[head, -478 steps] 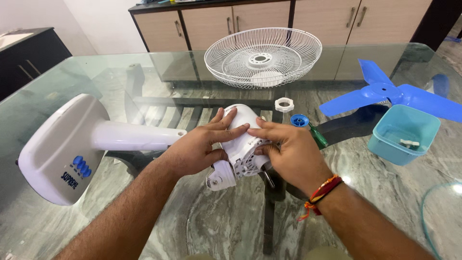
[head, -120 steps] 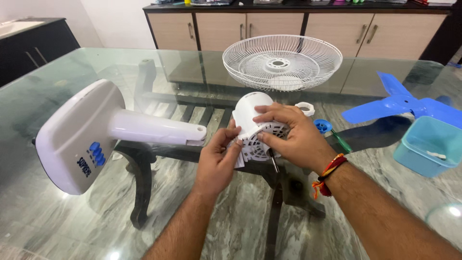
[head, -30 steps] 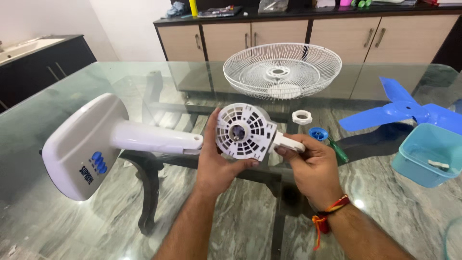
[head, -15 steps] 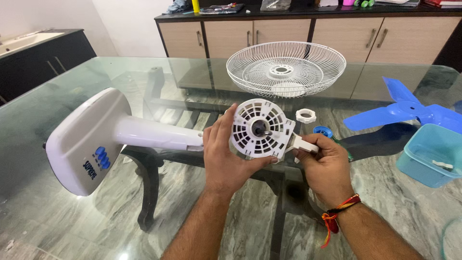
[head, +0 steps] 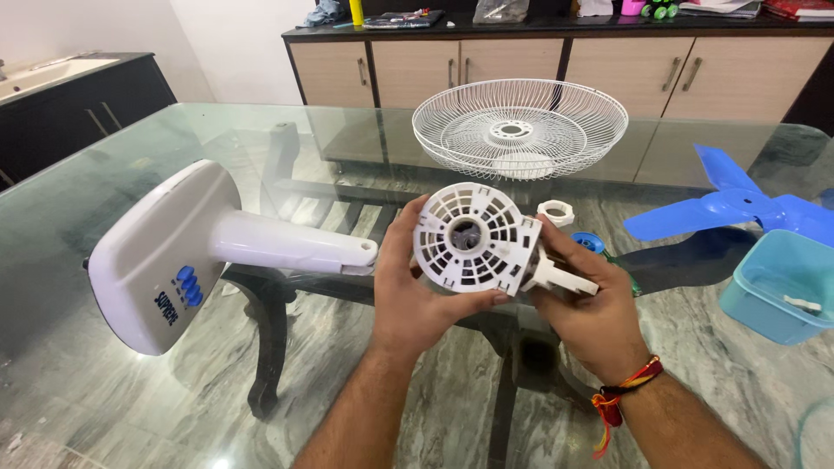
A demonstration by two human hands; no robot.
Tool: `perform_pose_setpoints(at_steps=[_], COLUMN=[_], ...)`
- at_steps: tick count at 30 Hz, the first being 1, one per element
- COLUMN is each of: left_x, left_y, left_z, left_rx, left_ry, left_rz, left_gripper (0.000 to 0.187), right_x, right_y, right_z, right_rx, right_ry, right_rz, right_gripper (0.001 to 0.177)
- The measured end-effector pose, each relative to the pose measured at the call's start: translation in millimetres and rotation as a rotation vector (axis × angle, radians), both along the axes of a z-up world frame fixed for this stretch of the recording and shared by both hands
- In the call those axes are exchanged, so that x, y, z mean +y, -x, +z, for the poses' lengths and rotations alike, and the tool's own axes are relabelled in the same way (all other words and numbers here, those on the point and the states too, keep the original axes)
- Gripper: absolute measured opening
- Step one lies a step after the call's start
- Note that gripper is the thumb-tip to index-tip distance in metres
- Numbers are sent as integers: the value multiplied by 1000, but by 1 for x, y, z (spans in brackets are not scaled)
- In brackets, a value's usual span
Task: The person assembles a small electric fan by hand, fitting the motor housing halves together and inserting a small metal pin into the central shaft. They then use a screwdriver to tighten a screw on the motor housing.
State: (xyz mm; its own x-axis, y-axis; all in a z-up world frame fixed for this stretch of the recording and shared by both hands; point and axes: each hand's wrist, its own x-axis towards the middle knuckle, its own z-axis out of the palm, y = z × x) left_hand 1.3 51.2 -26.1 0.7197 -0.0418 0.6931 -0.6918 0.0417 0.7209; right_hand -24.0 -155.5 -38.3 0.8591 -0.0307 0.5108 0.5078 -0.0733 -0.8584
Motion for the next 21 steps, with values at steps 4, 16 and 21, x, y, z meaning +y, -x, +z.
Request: perform_pose_setpoints(at_steps=[4,16,21], left_x=[0,-9,-14], left_y=[-3,6,9], left_z=[-1,2,0], left_rx=[111,216,156], left_ry=[137,110,120], left_rz=[-181,-225,-347], left_gripper=[120,121,124], right_x=[3,-7,-13], right_y=[4,-14,-18], right_z=[5,-13,-20], right_rx=[-53,161,168], right_ry=[137,173,107], right_rz=[67,-46,-8], right_gripper=[98,96,92])
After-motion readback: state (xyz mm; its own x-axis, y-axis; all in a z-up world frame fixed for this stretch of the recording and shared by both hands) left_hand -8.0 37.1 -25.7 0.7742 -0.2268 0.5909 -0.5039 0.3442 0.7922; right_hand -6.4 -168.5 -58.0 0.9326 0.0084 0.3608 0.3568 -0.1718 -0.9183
